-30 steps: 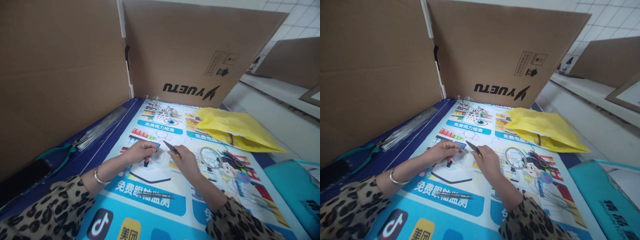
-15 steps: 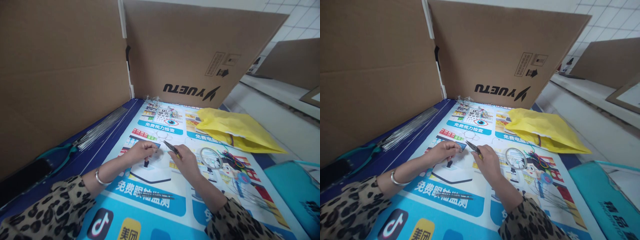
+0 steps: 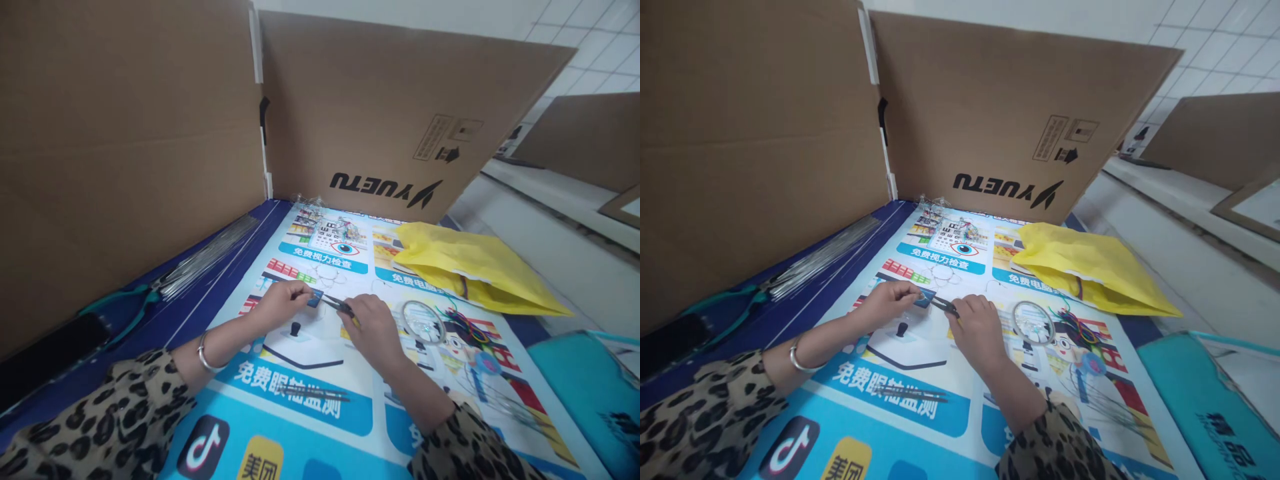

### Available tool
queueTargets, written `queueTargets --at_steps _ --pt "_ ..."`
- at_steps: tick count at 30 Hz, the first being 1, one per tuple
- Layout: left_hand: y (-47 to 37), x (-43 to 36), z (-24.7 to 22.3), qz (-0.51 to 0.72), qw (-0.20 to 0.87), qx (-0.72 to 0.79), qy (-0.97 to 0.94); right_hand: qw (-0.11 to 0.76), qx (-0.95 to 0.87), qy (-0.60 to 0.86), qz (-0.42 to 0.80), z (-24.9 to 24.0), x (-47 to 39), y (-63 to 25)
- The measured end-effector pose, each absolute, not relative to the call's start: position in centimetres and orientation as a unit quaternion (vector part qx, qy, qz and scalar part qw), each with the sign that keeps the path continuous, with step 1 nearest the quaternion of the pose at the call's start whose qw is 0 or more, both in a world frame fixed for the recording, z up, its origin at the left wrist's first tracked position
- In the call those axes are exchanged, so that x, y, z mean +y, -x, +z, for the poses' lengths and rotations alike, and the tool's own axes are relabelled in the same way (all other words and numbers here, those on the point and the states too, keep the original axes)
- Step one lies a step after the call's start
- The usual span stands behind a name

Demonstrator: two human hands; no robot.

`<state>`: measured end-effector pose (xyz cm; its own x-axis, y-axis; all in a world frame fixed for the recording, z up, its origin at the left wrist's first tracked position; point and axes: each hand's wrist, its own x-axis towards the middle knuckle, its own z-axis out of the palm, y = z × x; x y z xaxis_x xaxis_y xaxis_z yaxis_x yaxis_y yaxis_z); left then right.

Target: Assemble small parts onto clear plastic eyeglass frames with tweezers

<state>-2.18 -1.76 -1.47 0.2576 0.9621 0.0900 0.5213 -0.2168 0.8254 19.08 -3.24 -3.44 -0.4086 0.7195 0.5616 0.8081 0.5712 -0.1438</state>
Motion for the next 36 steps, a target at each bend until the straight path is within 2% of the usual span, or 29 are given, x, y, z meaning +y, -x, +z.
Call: queueTargets --at_steps 3,6,20,27,36 --pt "2.1 -2.0 -1.4 0.301 0.29 0.509 -0.753 0.266 -0.84 0.466 -0.081 -3.4 -3.3 -18.9" --pt "2.0 -2.1 -1.3 0.281 0.276 0.491 -0.777 0.277 -0.838 0.463 -0.081 -3.6 -3.3 -18.9" --pt "2.0 -2.1 -1.5 0.268 0.339 0.464 -0.773 0.312 -0.835 0.441 -0.106 -3.7 -3.6 -18.8" --pt "2.1 -2.2 -1.2 0.278 0.308 0.464 -0.783 0.256 -0.856 0.443 -0.078 -3.3 -3.4 -19.1" --pt "1.9 -2.6 -1.0 0.283 0.268 0.472 -0.791 0.198 -0.862 0.445 -0.14 -2.3 -3.9 -18.9"
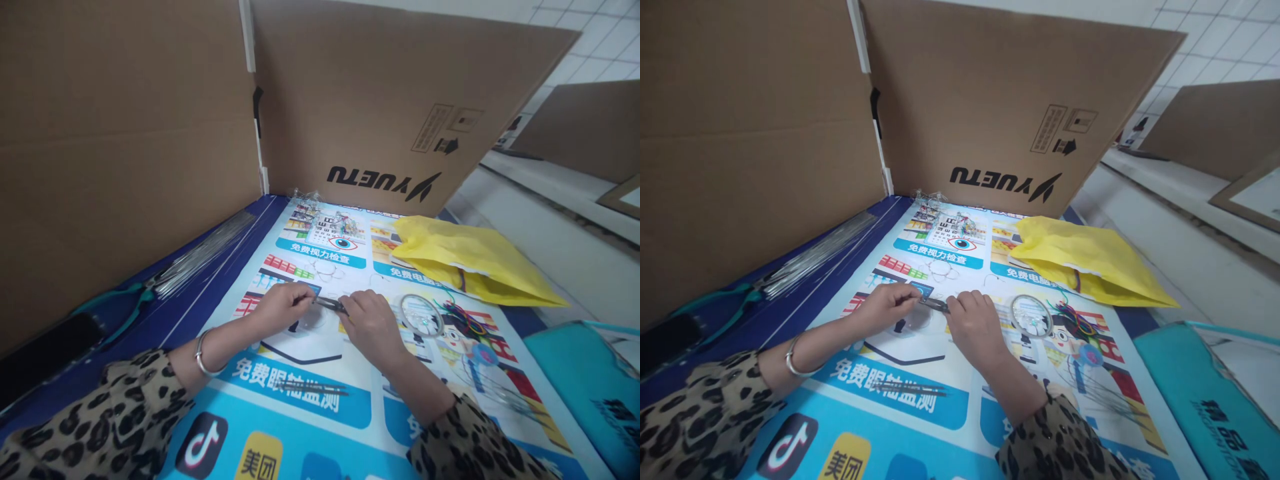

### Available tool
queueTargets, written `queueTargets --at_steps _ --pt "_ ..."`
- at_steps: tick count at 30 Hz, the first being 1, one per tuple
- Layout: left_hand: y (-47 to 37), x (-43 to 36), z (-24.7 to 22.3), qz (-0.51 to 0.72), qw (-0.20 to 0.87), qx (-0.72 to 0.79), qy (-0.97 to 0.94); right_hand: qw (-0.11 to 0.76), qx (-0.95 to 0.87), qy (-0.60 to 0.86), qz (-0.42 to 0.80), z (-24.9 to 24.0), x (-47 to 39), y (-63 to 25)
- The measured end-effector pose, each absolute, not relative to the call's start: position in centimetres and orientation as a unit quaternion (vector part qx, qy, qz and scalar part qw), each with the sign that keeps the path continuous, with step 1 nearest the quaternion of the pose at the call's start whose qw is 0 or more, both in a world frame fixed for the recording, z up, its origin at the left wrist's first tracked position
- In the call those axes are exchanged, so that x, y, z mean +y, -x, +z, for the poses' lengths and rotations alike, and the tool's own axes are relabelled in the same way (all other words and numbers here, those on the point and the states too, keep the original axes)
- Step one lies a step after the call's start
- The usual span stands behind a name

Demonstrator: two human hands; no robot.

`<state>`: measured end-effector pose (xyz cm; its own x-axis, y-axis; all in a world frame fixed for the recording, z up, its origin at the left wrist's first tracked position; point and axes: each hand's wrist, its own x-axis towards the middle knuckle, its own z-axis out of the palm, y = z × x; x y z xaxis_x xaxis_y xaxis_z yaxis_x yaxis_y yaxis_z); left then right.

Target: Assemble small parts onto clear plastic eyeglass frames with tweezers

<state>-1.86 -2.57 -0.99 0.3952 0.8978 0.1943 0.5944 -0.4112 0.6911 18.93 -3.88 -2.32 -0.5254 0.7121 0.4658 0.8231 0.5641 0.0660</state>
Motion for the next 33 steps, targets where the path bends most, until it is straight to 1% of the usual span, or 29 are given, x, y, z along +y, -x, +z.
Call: queueTargets --at_steps 6,16,28,33 --pt "1.82 -2.49 -1.07 0.289 0.305 0.465 -0.779 0.215 -0.86 0.433 -0.16 -2.41 -3.95 -18.96" --pt "1.89 -2.54 -1.03 0.297 0.371 0.46 -0.75 0.228 -0.863 0.428 -0.143 -2.43 -3.97 -18.99" --pt "1.9 -2.6 -0.89 0.291 0.394 0.461 -0.74 0.211 -0.86 0.437 -0.158 -2.31 -4.13 -18.82" --pt "1.83 -2.64 -0.88 0.293 0.411 0.457 -0.732 0.225 -0.857 0.438 -0.154 -2.29 -4.19 -18.83"
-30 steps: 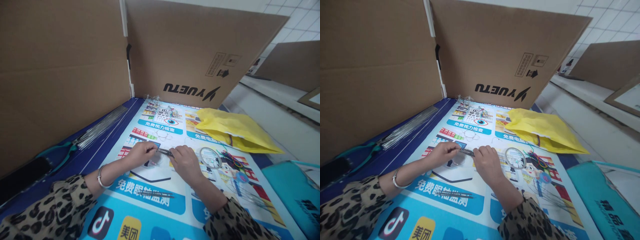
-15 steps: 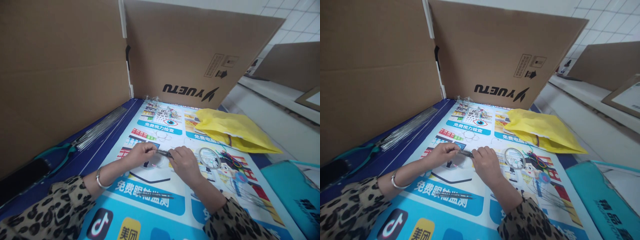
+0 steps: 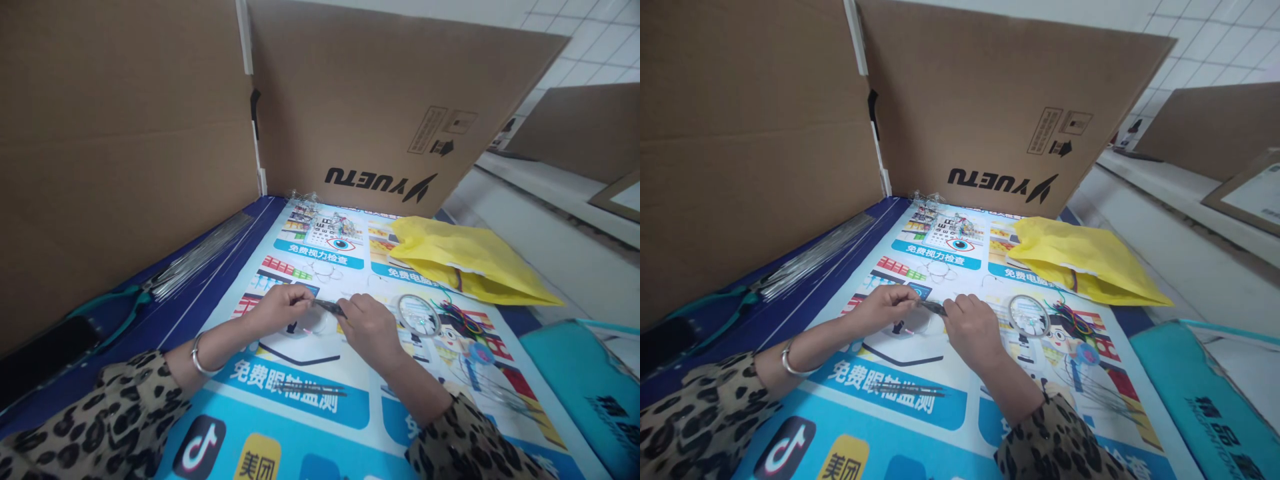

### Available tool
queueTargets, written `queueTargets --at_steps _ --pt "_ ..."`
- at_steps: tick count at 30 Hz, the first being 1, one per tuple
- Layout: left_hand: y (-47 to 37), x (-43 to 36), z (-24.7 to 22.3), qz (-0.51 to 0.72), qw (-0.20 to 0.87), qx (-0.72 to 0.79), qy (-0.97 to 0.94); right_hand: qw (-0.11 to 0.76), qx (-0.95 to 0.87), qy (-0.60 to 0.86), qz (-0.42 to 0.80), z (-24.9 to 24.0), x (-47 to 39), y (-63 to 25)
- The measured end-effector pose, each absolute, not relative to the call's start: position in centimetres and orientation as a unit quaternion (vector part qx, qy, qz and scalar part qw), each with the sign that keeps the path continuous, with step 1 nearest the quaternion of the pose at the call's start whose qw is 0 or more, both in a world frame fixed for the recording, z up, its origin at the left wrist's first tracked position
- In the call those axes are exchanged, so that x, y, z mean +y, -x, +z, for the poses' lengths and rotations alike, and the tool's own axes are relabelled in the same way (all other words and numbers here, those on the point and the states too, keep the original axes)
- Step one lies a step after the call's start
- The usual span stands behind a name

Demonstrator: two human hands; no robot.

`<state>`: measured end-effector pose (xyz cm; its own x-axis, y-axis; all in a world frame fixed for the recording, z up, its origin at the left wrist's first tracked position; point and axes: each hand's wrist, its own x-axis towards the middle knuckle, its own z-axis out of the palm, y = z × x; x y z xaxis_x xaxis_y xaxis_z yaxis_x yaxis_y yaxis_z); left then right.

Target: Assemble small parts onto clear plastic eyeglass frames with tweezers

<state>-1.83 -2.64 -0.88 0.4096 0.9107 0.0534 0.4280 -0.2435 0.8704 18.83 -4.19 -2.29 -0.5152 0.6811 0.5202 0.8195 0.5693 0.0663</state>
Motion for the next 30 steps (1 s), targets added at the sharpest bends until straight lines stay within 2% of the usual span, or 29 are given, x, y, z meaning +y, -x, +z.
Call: queueTargets --at_steps 7,12,15,22,30 --pt "2.0 -2.5 -1.4 0.295 0.528 0.44 -0.663 0.278 -0.85 0.444 -0.059 -3.3 -3.4 -19.3" --pt "2.1 -2.4 -1.5 0.295 0.536 0.434 -0.661 0.276 -0.852 0.443 -0.028 -3.4 -3.3 -19.4" --pt "2.1 -2.4 -1.3 0.294 0.483 0.449 -0.692 0.256 -0.86 0.44 -0.044 -2.9 -3.4 -19.5" --pt "1.9 -2.8 -1.0 0.303 0.266 0.463 -0.79 0.236 -0.864 0.432 -0.105 -2.3 -3.7 -19.6" --pt "1.8 -3.1 -1.2 0.298 0.209 0.455 -0.813 0.241 -0.864 0.43 -0.103 -2.4 -3.8 -19.4"
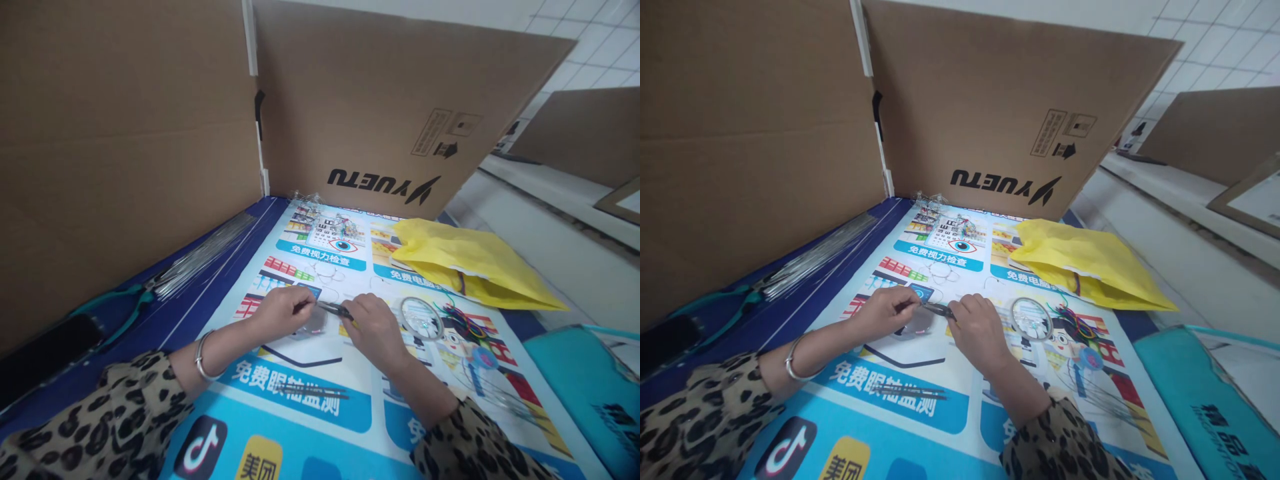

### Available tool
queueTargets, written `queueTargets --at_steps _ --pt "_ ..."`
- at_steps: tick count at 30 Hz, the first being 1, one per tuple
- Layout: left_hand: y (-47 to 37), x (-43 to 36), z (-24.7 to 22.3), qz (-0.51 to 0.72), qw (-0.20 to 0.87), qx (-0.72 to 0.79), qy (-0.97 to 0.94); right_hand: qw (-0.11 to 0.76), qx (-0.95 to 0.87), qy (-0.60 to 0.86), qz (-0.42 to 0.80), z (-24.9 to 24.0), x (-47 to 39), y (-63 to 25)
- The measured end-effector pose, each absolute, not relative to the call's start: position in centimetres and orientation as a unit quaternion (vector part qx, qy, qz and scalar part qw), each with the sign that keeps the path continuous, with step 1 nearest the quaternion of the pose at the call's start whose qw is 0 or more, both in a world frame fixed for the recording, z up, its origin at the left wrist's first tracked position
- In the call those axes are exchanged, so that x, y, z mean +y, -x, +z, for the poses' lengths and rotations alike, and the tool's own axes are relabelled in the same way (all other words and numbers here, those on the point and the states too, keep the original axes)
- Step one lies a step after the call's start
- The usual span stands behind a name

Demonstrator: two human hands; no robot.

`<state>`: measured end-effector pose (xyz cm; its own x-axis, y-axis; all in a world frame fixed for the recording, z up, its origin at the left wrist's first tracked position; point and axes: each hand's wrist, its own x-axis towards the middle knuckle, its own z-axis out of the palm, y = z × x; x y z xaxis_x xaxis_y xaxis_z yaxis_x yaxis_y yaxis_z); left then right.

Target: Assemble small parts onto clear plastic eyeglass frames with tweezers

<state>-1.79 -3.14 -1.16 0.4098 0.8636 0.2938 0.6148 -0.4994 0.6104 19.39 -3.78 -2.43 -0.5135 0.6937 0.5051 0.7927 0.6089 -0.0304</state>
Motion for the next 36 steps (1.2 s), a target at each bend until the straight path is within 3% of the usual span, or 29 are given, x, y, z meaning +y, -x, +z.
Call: queueTargets --at_steps 4,16,30,36 --pt "1.7 -3.12 -1.03 0.3 0.24 0.457 -0.803 0.244 -0.866 0.422 -0.107 -2.5 -3.81 -19.44" --pt "1.89 -2.92 -1.1 0.27 0.466 0.427 -0.726 0.22 -0.874 0.41 -0.143 -2.36 -3.94 -19.43" --pt "1.73 -3.28 -1.23 0.292 0.527 0.434 -0.67 0.227 -0.877 0.396 -0.151 -2.33 -4.02 -19.38" --pt "1.42 -3.27 -1.1 0.317 0.593 0.421 -0.609 0.243 -0.872 0.421 -0.062 -2.57 -4.08 -19.09"
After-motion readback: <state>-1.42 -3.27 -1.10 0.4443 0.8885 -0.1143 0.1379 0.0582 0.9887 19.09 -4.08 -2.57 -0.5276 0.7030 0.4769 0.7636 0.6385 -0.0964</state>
